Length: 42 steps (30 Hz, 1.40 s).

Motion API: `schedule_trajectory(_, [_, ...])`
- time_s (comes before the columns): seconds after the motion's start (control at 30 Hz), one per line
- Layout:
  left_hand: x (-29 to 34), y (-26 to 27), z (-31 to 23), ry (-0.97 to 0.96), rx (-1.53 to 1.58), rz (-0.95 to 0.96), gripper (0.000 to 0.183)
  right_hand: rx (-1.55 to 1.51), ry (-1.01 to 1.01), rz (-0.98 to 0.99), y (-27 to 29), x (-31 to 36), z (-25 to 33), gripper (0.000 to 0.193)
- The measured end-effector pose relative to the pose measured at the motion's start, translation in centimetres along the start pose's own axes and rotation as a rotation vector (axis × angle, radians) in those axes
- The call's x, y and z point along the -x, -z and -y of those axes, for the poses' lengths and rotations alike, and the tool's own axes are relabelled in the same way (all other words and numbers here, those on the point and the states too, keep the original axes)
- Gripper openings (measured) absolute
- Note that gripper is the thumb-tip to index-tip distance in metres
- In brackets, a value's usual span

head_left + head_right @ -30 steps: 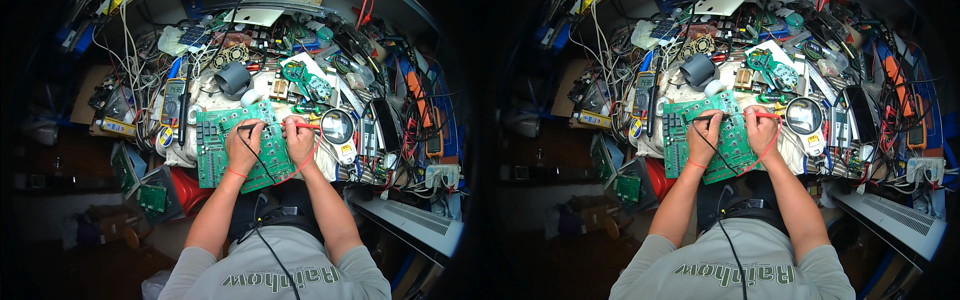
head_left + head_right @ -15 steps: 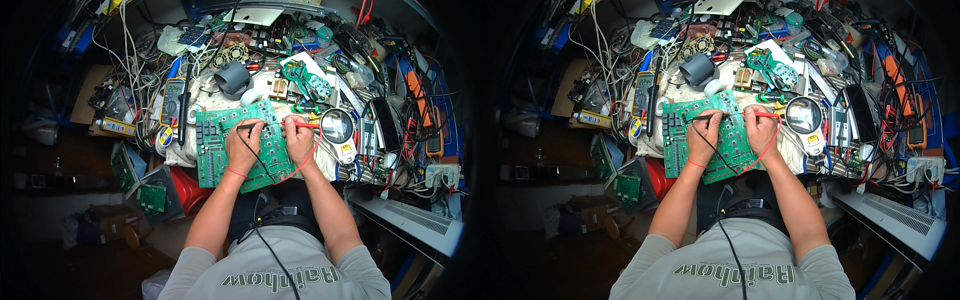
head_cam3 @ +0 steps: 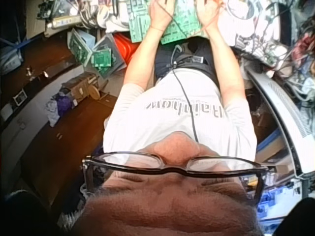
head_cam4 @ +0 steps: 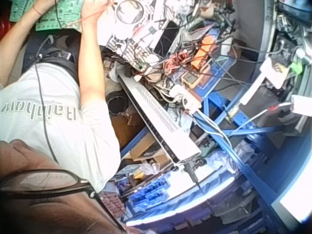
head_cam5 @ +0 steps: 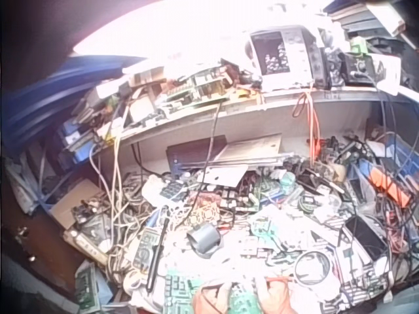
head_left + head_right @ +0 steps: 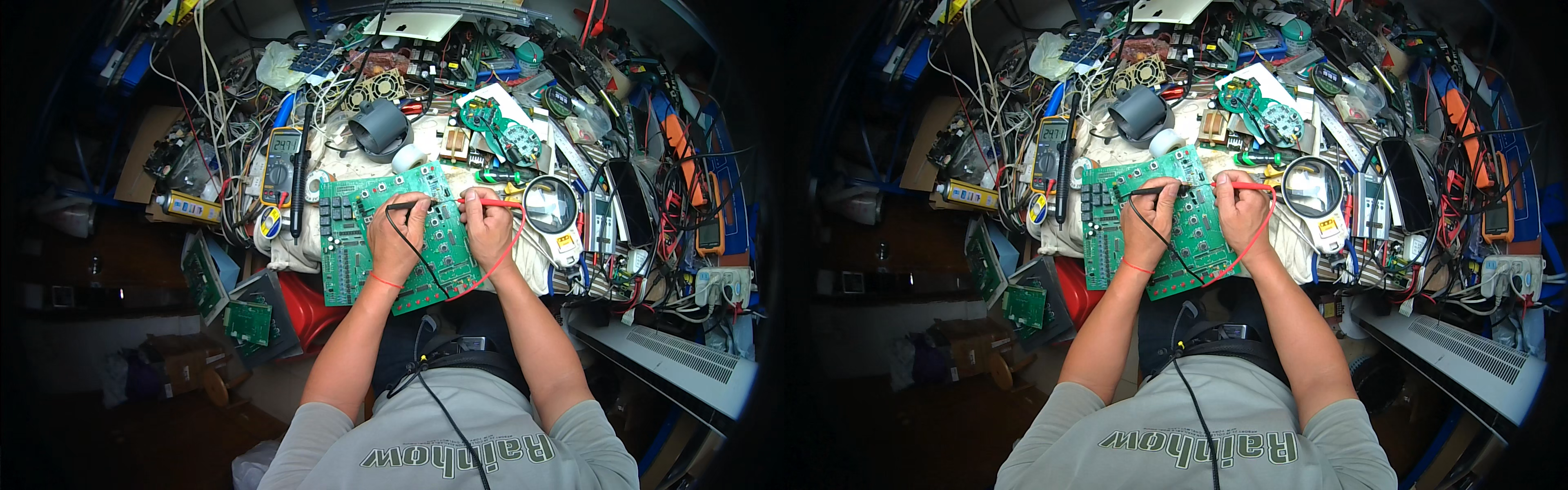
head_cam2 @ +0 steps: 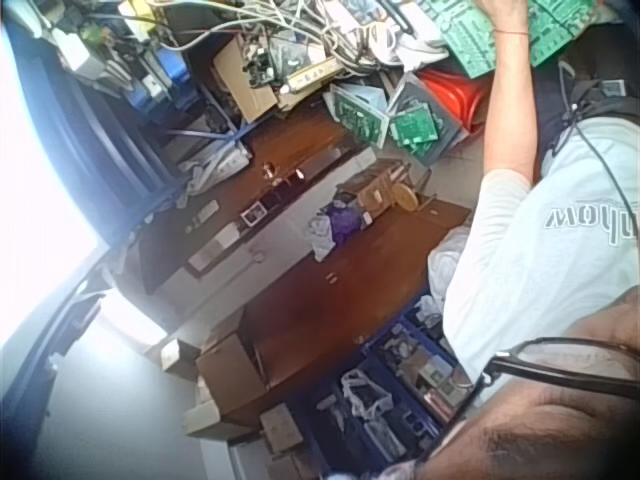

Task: The person uses a multimeter to test points on a green circuit board, then uses a soldering iron to reflow solder on several joints. They repeat testing and soldering steps on the same board.

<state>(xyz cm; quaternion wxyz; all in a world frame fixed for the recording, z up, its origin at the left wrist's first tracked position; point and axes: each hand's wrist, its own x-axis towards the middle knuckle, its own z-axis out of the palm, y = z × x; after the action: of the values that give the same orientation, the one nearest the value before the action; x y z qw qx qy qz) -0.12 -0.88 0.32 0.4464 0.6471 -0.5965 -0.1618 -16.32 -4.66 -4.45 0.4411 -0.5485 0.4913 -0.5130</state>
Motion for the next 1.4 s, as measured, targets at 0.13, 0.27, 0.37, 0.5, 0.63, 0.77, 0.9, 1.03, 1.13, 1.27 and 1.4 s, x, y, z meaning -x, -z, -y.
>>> schedule_trajectory(0.13, [0.04,-0.01,0.01,-0.002,-0.007,-0.002,0.022,-0.004,-0.003,0.003,0.06,0.04,0.03,0.029])
schedule_trajectory(0.27, [0.05,-0.03,0.03,-0.007,-0.01,-0.004,0.022,0.0,-0.004,0.003,0.06,0.05,0.03,0.03])
schedule_trajectory(0.37, [0.04,-0.03,0.03,-0.01,-0.009,-0.006,0.021,-0.004,-0.007,0.004,0.04,0.01,0.01,0.03])
schedule_trajectory(0.5, [0.01,0.01,-0.05,-0.013,-0.015,-0.003,0.021,-0.006,-0.014,0.007,0.1,0.04,0.03,0.03])
schedule_trajectory(0.63, [0.01,0.08,-0.14,0.001,-0.011,0.003,0.021,0.004,-0.006,0.008,0.07,0.0,0.05,0.029])
schedule_trajectory(0.77, [0.02,0.04,-0.13,0.007,-0.018,0.004,0.021,-0.004,-0.005,0.009,0.08,0.01,0.13,0.029])
schedule_trajectory(0.9, [0.03,0.0,-0.02,0.013,-0.031,0.004,0.021,-0.013,-0.005,0.012,0.08,0.01,0.21,0.029])
schedule_trajectory(1.03, [0.02,-0.14,0.13,0.0,-0.019,-0.011,0.021,-0.029,-0.021,0.008,0.04,0.03,0.1,0.028])
schedule_trajectory(1.13, [0.04,-0.11,0.25,-0.003,-0.014,-0.009,0.02,-0.038,-0.021,0.004,-0.01,0.0,0.01,0.028])
schedule_trajectory(1.27, [0.0,-0.12,0.28,-0.002,-0.019,-0.008,0.02,-0.043,0.026,-0.028,-0.21,-0.01,0.09,0.026])
schedule_trajectory(1.4, [-0.01,-0.02,0.16,0.012,-0.028,0.005,0.021,-0.038,0.025,-0.022,-0.16,0.01,0.27,0.026])
